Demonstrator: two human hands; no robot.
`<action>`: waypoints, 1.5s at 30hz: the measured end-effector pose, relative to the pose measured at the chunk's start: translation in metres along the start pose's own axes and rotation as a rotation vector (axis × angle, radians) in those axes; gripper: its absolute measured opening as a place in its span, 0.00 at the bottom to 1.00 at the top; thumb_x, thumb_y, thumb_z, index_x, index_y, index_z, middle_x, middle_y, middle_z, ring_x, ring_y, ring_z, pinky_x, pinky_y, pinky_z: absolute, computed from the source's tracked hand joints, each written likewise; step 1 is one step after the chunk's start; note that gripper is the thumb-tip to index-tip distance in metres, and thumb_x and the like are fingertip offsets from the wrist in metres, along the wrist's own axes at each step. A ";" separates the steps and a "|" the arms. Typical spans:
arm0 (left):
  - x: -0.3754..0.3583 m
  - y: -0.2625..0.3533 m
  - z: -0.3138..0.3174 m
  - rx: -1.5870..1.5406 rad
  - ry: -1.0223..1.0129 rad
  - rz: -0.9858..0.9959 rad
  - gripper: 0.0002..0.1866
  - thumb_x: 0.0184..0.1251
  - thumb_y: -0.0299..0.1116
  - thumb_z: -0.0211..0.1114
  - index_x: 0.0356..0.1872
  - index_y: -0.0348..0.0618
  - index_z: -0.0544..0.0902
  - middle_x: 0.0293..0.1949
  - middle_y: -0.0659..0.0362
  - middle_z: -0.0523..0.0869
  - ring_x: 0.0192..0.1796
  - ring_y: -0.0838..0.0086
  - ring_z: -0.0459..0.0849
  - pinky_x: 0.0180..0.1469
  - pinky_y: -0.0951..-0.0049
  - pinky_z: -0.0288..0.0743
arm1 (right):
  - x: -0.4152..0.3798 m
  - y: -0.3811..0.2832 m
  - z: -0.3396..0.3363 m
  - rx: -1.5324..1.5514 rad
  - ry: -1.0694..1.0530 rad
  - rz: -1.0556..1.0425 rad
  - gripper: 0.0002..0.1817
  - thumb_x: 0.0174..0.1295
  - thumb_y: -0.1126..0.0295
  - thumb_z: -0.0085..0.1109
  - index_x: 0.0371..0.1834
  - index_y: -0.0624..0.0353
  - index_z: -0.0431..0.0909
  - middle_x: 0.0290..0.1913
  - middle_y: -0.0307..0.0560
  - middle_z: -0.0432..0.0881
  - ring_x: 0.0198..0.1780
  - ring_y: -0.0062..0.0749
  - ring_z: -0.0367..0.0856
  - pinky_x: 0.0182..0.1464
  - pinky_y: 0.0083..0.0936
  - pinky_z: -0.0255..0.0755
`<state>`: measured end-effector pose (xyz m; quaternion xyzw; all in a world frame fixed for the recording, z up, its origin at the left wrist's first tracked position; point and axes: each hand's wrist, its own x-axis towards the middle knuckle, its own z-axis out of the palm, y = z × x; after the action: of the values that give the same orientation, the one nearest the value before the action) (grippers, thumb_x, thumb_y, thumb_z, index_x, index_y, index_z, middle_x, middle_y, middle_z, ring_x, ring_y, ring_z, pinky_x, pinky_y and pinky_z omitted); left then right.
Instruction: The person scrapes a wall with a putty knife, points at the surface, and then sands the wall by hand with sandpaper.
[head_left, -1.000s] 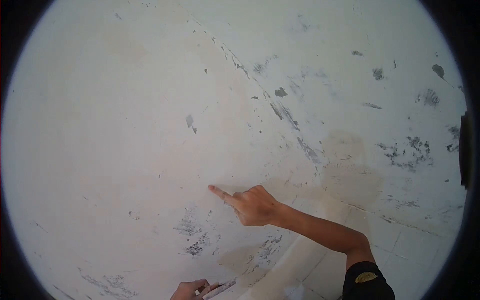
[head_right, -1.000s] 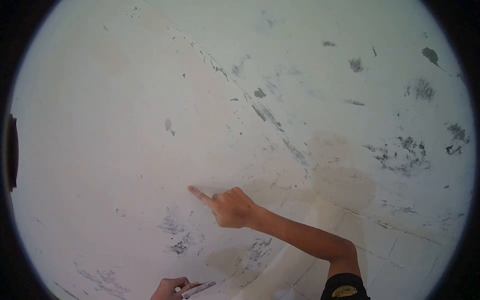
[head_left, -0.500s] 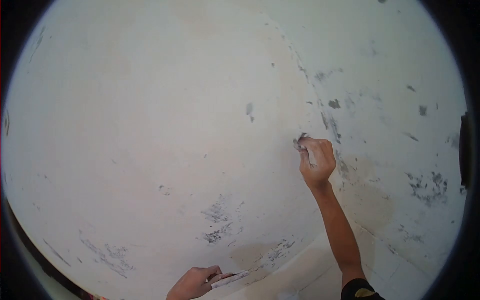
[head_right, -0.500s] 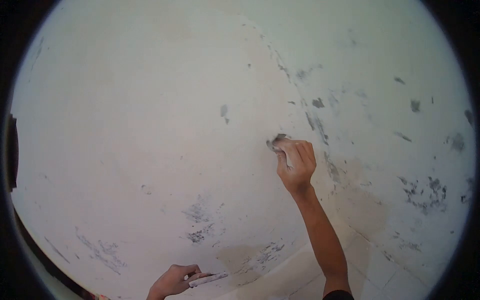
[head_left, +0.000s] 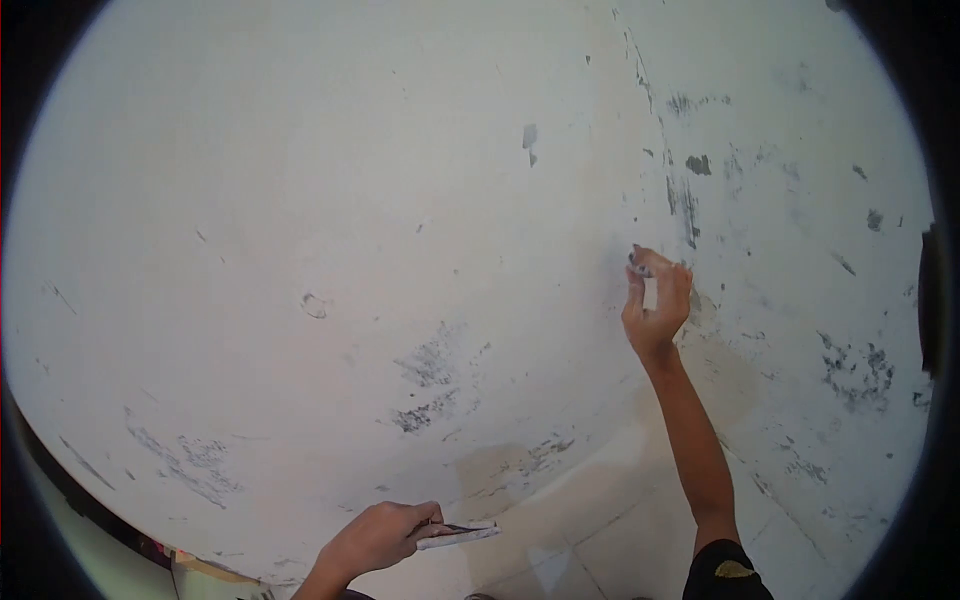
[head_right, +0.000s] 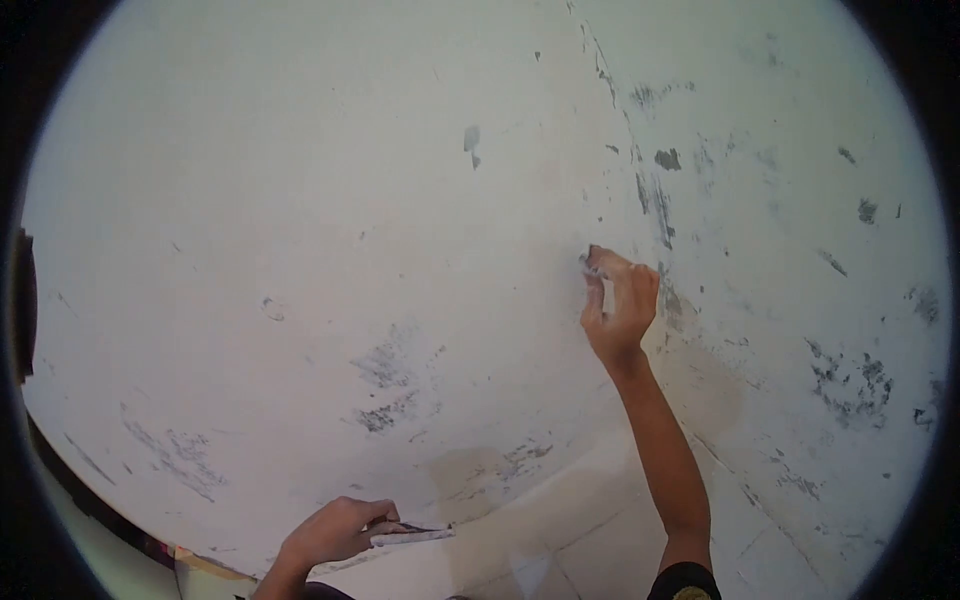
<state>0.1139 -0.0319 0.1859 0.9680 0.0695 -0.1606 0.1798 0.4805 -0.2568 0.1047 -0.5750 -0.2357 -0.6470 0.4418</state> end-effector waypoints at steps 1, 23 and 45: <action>0.001 0.000 0.000 -0.010 -0.012 0.005 0.10 0.78 0.39 0.61 0.44 0.44 0.82 0.29 0.46 0.86 0.34 0.48 0.85 0.39 0.55 0.78 | -0.004 0.006 -0.001 0.004 -0.008 0.060 0.12 0.57 0.83 0.67 0.44 0.63 0.82 0.45 0.50 0.88 0.39 0.38 0.81 0.47 0.33 0.70; -0.020 0.031 0.016 0.125 -0.034 0.236 0.11 0.75 0.41 0.66 0.41 0.44 0.82 0.22 0.52 0.85 0.28 0.55 0.85 0.35 0.60 0.78 | -0.037 0.000 -0.032 -0.019 -0.054 0.722 0.07 0.72 0.74 0.61 0.47 0.66 0.80 0.31 0.45 0.81 0.35 0.27 0.79 0.40 0.24 0.72; 0.084 -0.063 -0.012 0.144 1.344 0.621 0.10 0.74 0.33 0.61 0.35 0.38 0.72 0.63 0.44 0.80 0.72 0.42 0.72 0.69 0.42 0.65 | -0.018 -0.082 0.036 -0.116 0.242 0.797 0.13 0.67 0.81 0.60 0.52 0.62 0.85 0.42 0.54 0.90 0.43 0.31 0.90 0.47 0.25 0.80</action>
<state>0.1835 0.0371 0.1475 0.8421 -0.1230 0.5201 0.0717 0.4297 -0.1812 0.1119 -0.5650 0.0957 -0.5007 0.6488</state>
